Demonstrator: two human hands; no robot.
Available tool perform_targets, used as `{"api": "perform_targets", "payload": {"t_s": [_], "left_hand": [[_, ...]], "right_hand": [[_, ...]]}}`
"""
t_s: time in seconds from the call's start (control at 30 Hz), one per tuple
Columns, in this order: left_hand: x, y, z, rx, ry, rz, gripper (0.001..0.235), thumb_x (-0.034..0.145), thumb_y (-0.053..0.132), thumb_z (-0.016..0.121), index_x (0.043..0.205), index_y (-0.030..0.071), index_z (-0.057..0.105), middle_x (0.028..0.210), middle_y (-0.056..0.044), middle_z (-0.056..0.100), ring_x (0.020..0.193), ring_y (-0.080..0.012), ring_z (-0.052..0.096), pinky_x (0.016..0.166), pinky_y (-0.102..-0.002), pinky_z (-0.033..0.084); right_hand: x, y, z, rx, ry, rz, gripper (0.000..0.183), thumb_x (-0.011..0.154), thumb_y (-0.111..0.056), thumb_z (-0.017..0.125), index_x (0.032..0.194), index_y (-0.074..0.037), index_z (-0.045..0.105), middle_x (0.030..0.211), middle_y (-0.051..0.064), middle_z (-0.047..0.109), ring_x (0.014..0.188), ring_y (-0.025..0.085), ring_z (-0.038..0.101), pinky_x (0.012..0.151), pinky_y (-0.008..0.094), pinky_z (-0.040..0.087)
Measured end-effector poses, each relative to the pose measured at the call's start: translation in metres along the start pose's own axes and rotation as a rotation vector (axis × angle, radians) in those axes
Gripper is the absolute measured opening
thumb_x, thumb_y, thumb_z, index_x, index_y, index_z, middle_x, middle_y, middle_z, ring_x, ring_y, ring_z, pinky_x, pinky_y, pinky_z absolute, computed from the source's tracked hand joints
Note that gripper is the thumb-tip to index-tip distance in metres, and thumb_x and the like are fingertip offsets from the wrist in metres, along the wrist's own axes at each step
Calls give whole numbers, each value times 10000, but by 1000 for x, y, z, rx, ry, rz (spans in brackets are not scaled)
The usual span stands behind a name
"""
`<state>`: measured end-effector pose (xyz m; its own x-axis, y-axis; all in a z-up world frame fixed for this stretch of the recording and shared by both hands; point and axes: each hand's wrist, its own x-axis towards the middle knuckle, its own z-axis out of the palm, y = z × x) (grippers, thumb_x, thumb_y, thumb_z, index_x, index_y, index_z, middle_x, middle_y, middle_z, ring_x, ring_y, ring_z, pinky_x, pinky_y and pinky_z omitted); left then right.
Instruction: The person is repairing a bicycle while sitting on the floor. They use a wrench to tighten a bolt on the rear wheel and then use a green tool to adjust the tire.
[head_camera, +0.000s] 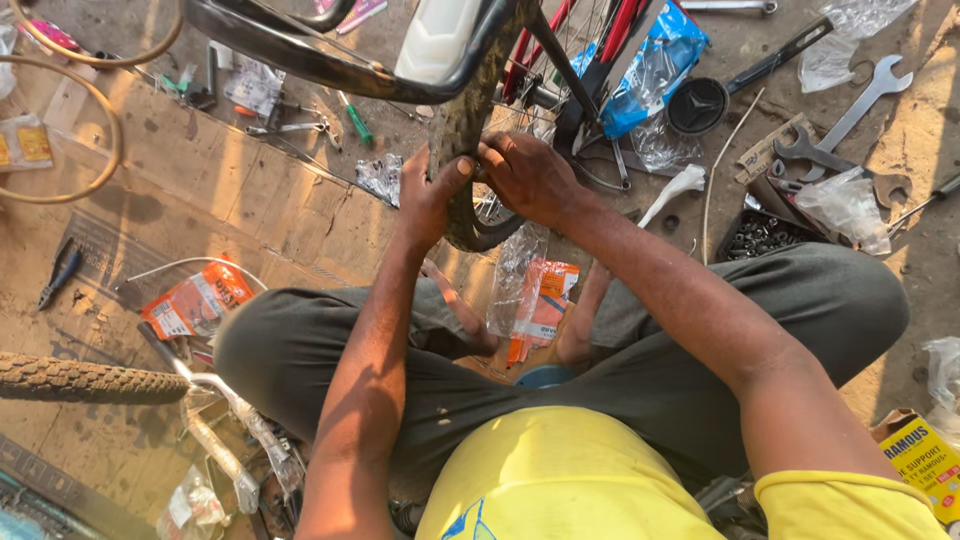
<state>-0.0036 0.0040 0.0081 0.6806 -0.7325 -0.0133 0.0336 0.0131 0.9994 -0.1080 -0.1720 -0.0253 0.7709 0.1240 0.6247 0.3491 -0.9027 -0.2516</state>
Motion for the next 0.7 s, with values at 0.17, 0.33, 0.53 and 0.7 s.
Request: {"api": "perform_targets", "payload": {"t_s": [0.17,0.33,0.53,0.7], "left_hand": [[-2,-1,1,75,46,58,576,899,487,742,1166,-19,676,1036,-78,735,936,-143,641,860,-325,545],[-3,6,1,59,55,21,606,890,502,754,1160,-30,653,996,-73,714,911,-138,630,827,-325,539],[-2,1,0,159,90,17,597,880,505,757,1138,-26,670,959,-49,710,883,-122,633,800,-313,538],[0,-7,-1,94,51,-27,575,884,497,747,1142,-14,693,925,-38,689,851,-119,613,773,-308,517]], "right_hand": [[13,-2,-5,-247,26,-113,228,824,-135,760,967,-109,586,968,61,558,936,256,599,865,474,469],[19,-1,3,-182,137,-131,216,810,-103,753,959,-102,597,963,68,592,942,264,597,869,455,449],[8,-4,5,61,39,217,274,789,-47,767,1017,-90,621,928,86,657,932,308,642,867,465,474],[2,18,11,-25,-206,192,216,792,-34,744,952,-64,602,865,99,641,908,325,635,827,476,468]]}}
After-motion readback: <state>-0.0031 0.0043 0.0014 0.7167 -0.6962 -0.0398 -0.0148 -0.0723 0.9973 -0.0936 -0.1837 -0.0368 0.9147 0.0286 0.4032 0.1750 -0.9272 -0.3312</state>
